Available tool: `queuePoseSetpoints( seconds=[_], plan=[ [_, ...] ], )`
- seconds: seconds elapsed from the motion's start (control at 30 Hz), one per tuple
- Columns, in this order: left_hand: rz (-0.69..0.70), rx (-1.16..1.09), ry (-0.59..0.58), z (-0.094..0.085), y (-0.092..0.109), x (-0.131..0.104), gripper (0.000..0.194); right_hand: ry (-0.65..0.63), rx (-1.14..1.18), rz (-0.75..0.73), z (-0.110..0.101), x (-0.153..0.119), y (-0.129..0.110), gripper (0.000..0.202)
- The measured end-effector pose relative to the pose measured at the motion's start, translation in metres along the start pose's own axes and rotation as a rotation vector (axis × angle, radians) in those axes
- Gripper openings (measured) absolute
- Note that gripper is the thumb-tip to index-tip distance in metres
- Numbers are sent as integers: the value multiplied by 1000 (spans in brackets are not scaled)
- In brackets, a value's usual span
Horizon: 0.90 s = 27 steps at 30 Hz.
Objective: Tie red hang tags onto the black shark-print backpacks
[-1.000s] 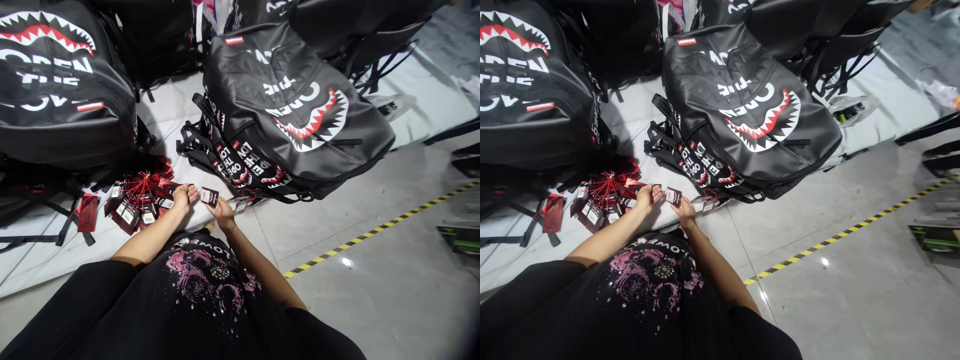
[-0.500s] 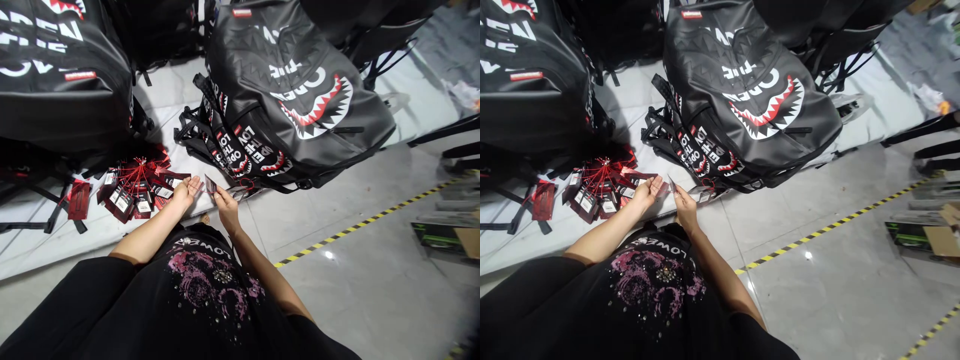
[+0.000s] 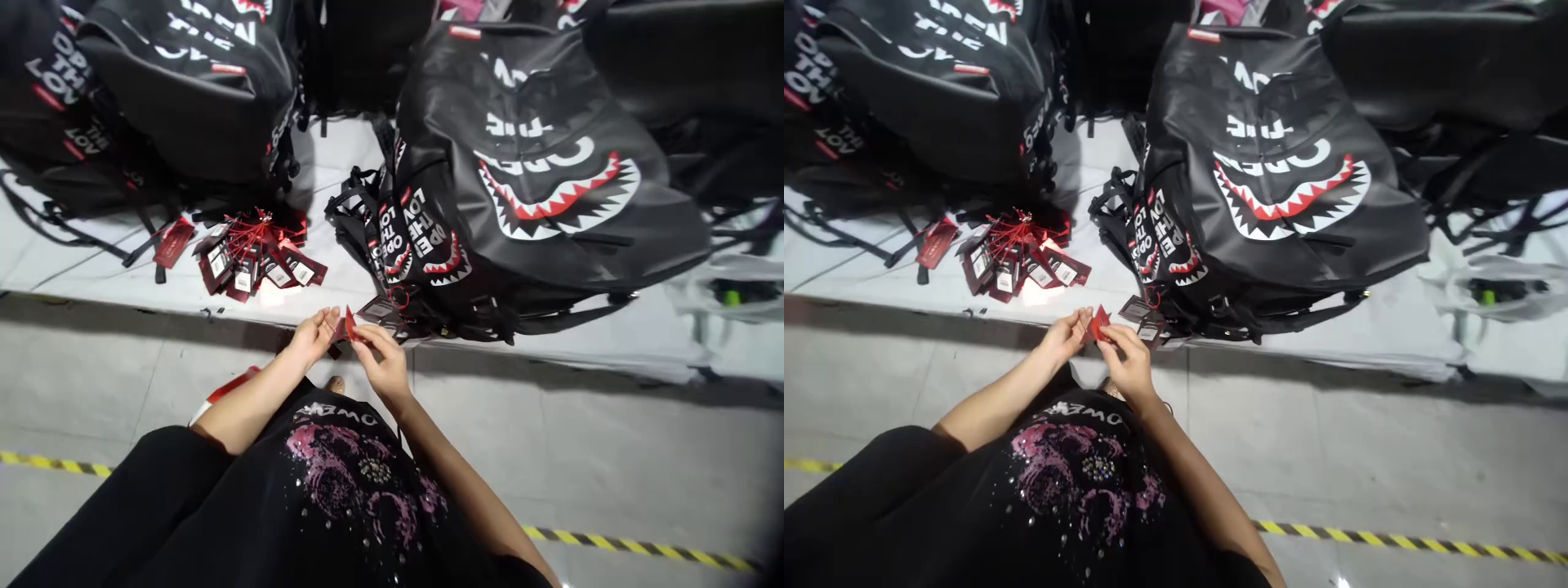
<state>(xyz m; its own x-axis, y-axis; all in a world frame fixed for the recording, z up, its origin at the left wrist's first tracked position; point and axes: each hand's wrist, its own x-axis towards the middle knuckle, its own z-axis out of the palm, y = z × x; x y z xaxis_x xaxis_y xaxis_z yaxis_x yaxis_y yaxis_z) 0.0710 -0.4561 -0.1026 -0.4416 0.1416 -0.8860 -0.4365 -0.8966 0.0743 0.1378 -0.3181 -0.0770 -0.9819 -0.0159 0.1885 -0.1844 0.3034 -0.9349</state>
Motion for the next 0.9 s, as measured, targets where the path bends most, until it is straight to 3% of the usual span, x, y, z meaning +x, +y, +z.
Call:
queuePoseSetpoints(
  seconds=[0.17,0.33,0.43,0.63,0.9],
  plan=[
    [124,-80,91,-66,-36,-22,23,-242,69,-13,-2,-41,11,15],
    [448,-35,82,-101,-40,-57,18,-308,281,272,7,-45,-2,17],
    [659,67,6,-114,-35,-76,5,-291,395,375,10,-36,-10,20],
    [1227,342,-9,-126,-20,-114,21,-311,481,336,21,-34,-30,20],
    [1626,451,-111,-136,19,-184,13,-407,646,261,44,-21,-99,18]
  ],
)
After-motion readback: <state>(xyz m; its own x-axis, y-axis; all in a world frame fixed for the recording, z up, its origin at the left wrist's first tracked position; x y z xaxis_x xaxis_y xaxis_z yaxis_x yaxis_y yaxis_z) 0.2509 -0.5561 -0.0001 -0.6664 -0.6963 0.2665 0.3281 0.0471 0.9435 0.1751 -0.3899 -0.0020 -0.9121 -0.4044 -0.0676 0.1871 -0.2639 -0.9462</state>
